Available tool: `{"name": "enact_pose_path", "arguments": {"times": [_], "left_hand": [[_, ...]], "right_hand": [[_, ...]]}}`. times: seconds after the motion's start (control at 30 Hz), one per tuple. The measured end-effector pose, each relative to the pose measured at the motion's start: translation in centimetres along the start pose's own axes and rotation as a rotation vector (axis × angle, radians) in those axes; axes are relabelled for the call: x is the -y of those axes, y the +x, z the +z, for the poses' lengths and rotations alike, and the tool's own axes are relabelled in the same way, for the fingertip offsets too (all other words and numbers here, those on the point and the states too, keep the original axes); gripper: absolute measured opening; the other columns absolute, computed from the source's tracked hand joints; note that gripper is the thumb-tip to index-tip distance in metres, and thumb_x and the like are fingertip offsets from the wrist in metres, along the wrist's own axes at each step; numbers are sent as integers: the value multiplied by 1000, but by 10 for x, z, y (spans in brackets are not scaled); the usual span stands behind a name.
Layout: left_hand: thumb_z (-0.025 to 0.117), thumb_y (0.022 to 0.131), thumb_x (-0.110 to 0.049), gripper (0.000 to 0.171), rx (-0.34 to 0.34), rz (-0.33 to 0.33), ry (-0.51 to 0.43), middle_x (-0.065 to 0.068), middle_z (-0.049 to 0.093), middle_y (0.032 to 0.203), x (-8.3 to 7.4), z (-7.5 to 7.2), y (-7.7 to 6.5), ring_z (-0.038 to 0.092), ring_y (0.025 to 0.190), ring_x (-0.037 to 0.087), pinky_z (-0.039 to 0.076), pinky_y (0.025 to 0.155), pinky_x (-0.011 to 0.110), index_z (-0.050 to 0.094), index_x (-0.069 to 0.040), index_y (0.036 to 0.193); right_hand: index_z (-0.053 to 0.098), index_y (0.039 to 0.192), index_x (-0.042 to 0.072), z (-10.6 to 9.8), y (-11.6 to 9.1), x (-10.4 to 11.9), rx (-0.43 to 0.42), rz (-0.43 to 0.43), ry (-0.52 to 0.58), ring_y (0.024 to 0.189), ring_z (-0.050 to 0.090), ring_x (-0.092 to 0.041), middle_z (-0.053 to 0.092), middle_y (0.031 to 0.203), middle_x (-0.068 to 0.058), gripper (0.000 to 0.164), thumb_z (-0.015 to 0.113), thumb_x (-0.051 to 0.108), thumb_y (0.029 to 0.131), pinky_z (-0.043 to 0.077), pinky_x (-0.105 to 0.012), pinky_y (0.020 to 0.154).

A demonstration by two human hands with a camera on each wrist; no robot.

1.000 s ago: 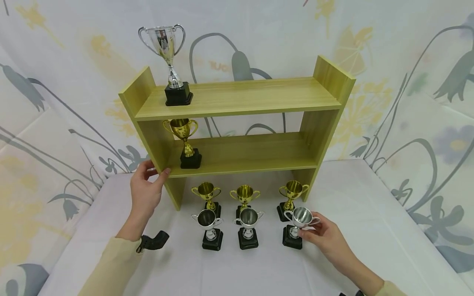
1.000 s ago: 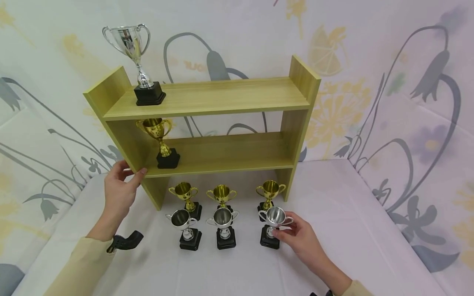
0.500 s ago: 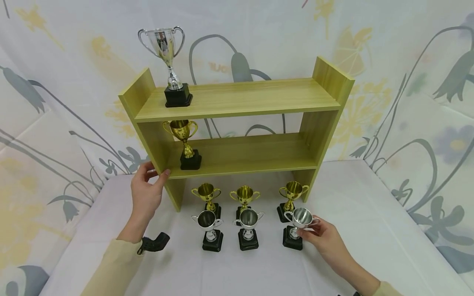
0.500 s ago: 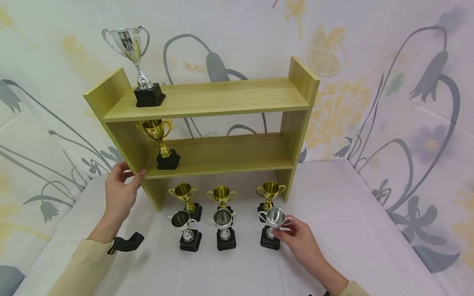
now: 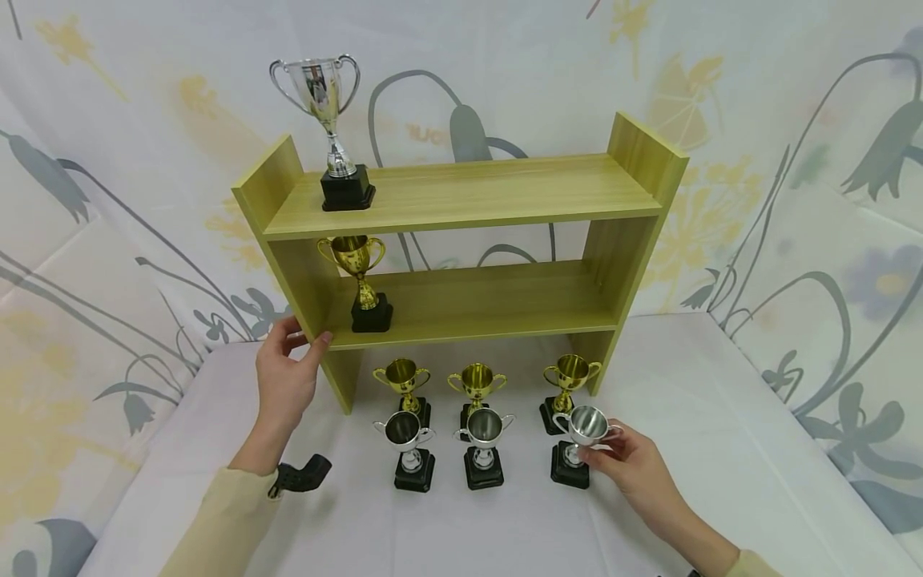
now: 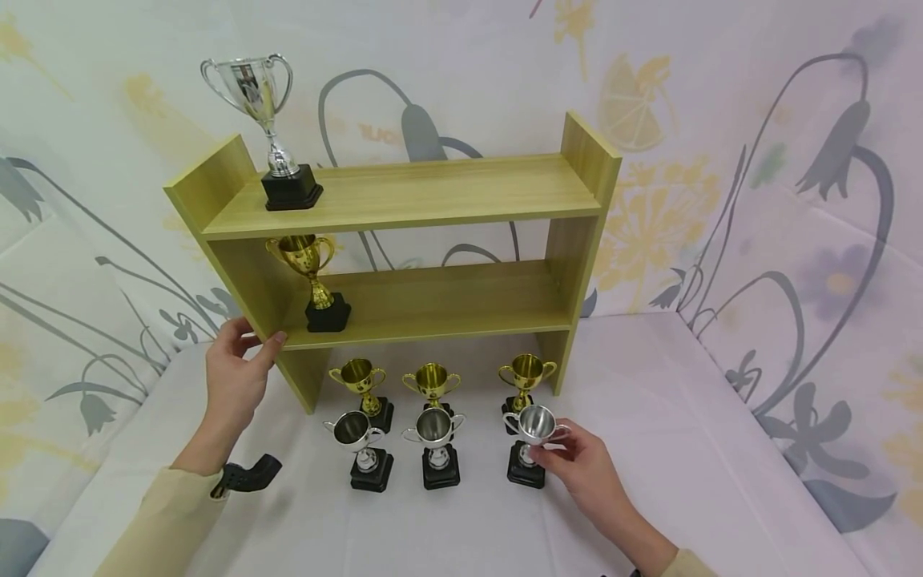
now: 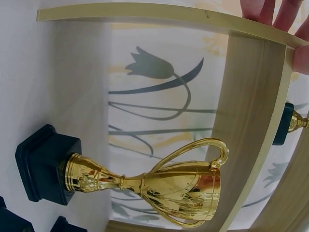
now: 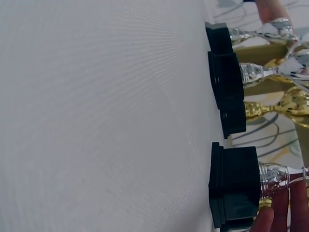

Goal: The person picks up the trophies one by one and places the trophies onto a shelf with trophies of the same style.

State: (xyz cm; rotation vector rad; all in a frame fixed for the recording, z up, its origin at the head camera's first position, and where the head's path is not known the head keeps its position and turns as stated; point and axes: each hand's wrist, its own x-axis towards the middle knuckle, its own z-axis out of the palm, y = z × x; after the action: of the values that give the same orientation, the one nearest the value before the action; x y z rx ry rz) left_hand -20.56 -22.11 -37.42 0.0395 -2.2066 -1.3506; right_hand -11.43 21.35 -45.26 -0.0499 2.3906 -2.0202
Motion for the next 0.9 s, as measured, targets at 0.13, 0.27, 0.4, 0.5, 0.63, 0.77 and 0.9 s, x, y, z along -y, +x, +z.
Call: {"name": "enact_pose_path", "arguments": {"times": [0.13,0.27,0.4,0.5,0.63,0.77,0.9], "left_hand": [[67,95,-14,37,-3,-2,1,13,58,120,0,0,0,57,109,26,46,74,10,56,-1,127],[67,95,-13,36,-5,3,-8,14,59,119,0,0,0,57,108,25,46,74,10,57,0,127],[67,95,-13,36,-4,1,-14,13,59,119,0,-1,-1,57,107,24,45,73,10,57,0,126],[67,95,-14,36,1,-4,-16,13,59,119,0,-1,-1,56,108,24,45,74,10,57,0,127],[67,95,-15,37,6,-7,-13,12,59,121,0,-1,-1,56,109,25,45,74,10,57,-1,128],[67,95,-16,37,6,-6,-9,12,58,121,0,-1,-1,56,109,26,45,74,11,57,-1,128],[67,95,-15,37,2,-9,-7,12,58,120,0,0,-1,56,110,26,46,74,12,57,-2,128]], "right_hand": [[60,120,-11,0,-1,1,-4,-5,2,97,66,-9,66,116,-16,38,73,-2,86,56,-25,79],[60,120,-13,1,-1,0,-9,-15,3,95,66,-8,67,112,-11,39,73,-4,85,56,-25,79],[60,119,-14,2,-1,-1,-14,-37,3,94,67,-8,69,107,-1,38,73,-5,84,56,-24,78],[62,114,-14,3,-1,-3,-23,-60,-1,92,67,-8,70,102,5,34,73,-5,83,56,-24,77],[64,107,-13,4,-1,-5,-34,-74,4,90,67,-8,69,98,7,27,74,-6,83,56,-24,76],[65,106,-12,4,0,-6,-39,-76,8,90,67,-7,69,97,7,25,73,-7,83,56,-23,76],[66,104,-11,4,1,-7,-33,-93,3,90,67,-9,69,97,7,23,73,-6,83,56,-24,76]]}}
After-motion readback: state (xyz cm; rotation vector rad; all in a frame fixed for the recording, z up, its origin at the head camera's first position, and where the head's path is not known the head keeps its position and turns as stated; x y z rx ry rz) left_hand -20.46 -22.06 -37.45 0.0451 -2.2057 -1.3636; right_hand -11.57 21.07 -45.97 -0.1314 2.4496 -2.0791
